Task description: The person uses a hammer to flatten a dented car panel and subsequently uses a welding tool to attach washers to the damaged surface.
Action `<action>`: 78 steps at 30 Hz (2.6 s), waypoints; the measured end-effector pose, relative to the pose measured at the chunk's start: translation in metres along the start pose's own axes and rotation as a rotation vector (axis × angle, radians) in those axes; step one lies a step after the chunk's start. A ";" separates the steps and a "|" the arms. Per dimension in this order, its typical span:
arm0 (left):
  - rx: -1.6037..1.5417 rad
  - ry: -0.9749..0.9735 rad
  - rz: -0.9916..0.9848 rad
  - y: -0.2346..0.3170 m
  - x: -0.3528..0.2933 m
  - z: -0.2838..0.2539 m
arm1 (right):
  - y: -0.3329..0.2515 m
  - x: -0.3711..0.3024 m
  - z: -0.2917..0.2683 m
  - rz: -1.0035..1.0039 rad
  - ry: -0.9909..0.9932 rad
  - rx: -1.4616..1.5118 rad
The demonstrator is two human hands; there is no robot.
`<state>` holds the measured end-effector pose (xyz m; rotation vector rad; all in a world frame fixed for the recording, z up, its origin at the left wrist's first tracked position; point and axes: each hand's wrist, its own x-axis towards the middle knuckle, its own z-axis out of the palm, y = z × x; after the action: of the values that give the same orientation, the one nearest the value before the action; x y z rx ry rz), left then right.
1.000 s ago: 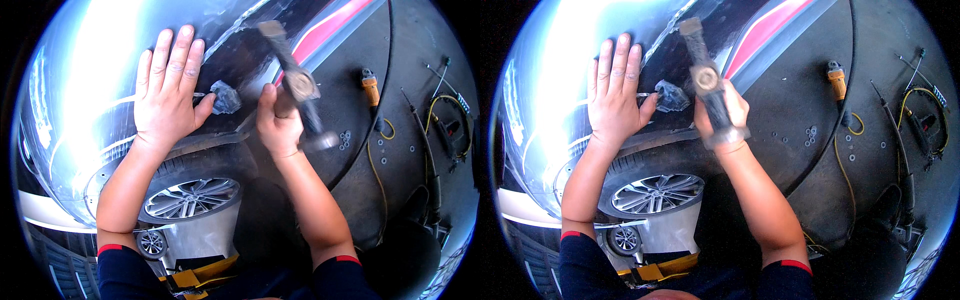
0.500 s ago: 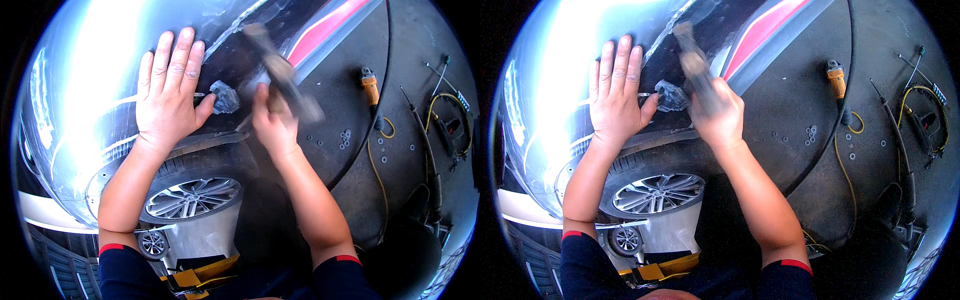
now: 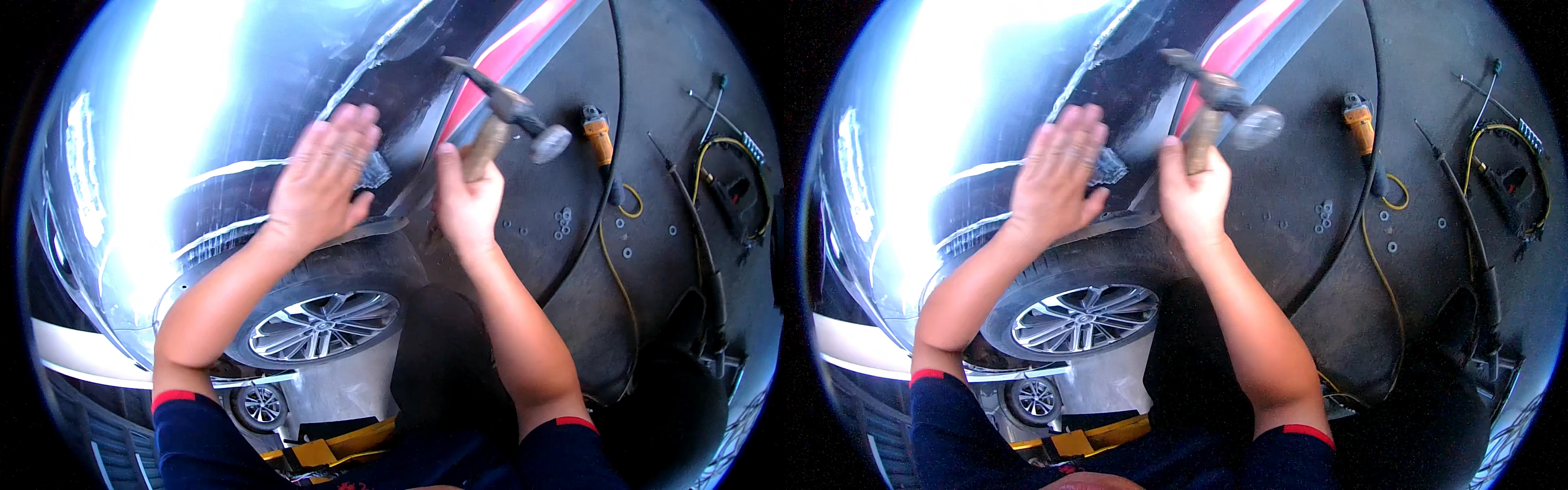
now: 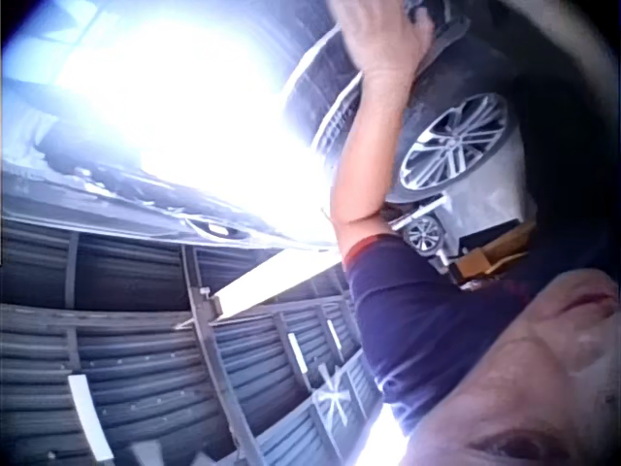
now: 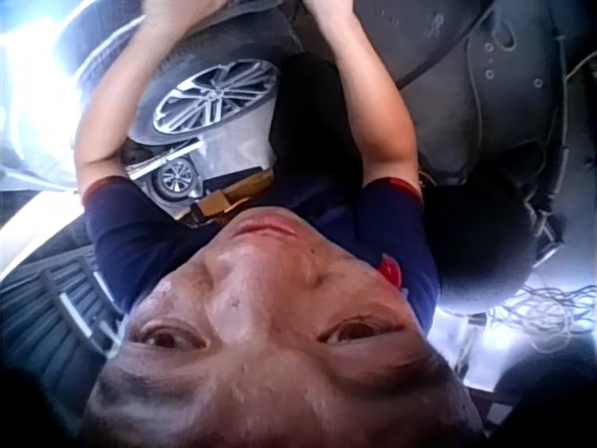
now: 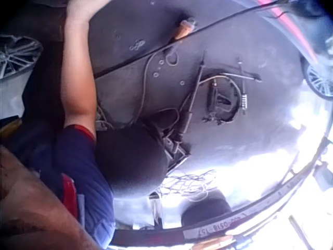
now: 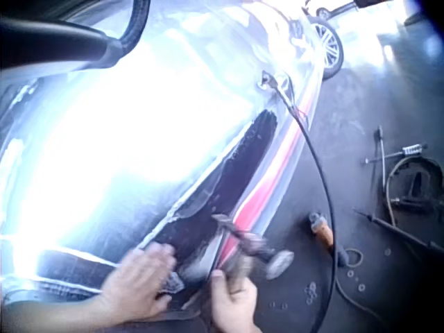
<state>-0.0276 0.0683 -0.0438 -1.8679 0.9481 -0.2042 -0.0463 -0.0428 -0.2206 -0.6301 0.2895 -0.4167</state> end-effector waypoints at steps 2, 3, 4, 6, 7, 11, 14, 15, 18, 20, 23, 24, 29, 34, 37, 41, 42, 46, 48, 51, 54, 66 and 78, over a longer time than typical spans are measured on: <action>0.047 0.050 0.084 0.011 0.018 0.000 | -0.008 0.001 -0.012 0.061 0.071 0.113; 0.038 0.097 0.083 0.014 0.031 -0.001 | -0.008 0.001 -0.017 0.086 0.089 0.168; 0.027 0.154 0.078 0.017 0.049 -0.001 | -0.011 0.004 -0.021 0.107 0.134 0.196; 0.091 0.198 0.060 0.026 0.085 0.000 | -0.019 0.007 -0.030 0.131 0.171 0.219; 0.146 0.212 0.056 0.029 0.101 -0.002 | -0.019 0.006 -0.034 0.154 0.120 0.252; 0.349 0.224 0.081 0.032 0.141 -0.010 | -0.028 0.004 -0.036 0.281 0.047 0.441; 0.256 0.222 0.142 0.018 0.127 -0.008 | -0.027 -0.001 -0.029 0.343 -0.027 0.525; 0.166 0.204 0.133 0.013 0.110 -0.011 | -0.028 -0.004 -0.024 0.369 -0.011 0.556; 0.074 0.105 0.149 0.000 0.057 -0.017 | -0.029 -0.008 -0.019 0.361 -0.079 0.522; 0.048 0.051 0.178 -0.002 0.029 -0.020 | -0.031 -0.008 -0.021 0.359 -0.054 0.530; 0.091 -0.077 0.186 -0.006 0.010 -0.023 | -0.032 -0.012 -0.022 0.360 -0.047 0.524; 0.118 -0.087 0.208 -0.008 0.012 -0.025 | -0.032 -0.013 -0.021 0.357 -0.031 0.543; 0.275 -0.022 0.271 -0.017 0.085 -0.054 | -0.022 -0.024 -0.008 0.289 -0.055 0.631; 0.221 0.066 0.297 -0.027 0.098 -0.066 | -0.024 -0.027 0.010 0.276 -0.038 0.717; 0.146 0.002 0.259 -0.035 0.051 -0.064 | -0.030 -0.022 0.014 0.310 -0.101 0.616; 0.141 -0.054 0.168 -0.044 0.006 -0.057 | -0.043 -0.030 0.029 0.238 -0.144 0.603; 0.141 -0.041 0.145 -0.046 0.002 -0.056 | -0.046 -0.033 0.033 0.242 -0.146 0.606; 0.128 -0.030 0.129 -0.046 -0.001 -0.050 | -0.044 -0.049 0.047 0.274 -0.122 0.493; 0.126 -0.022 0.127 -0.044 0.000 -0.049 | -0.036 -0.053 0.052 0.096 -0.086 0.453; 0.124 -0.006 0.124 -0.044 0.000 -0.046 | -0.030 -0.049 0.059 0.049 -0.086 0.392; 0.125 -0.005 0.119 -0.043 0.000 -0.047 | -0.033 -0.045 0.057 0.062 -0.068 0.347; 0.115 0.005 0.109 -0.042 0.000 -0.045 | -0.028 -0.034 0.056 0.040 0.010 0.369; 0.113 -0.014 0.101 -0.041 0.001 -0.046 | -0.027 -0.020 0.049 0.013 0.103 0.405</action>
<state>-0.0293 0.0439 0.0128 -1.7120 0.9986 -0.1796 -0.0529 -0.0284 -0.1629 -0.2105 0.2964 -0.4799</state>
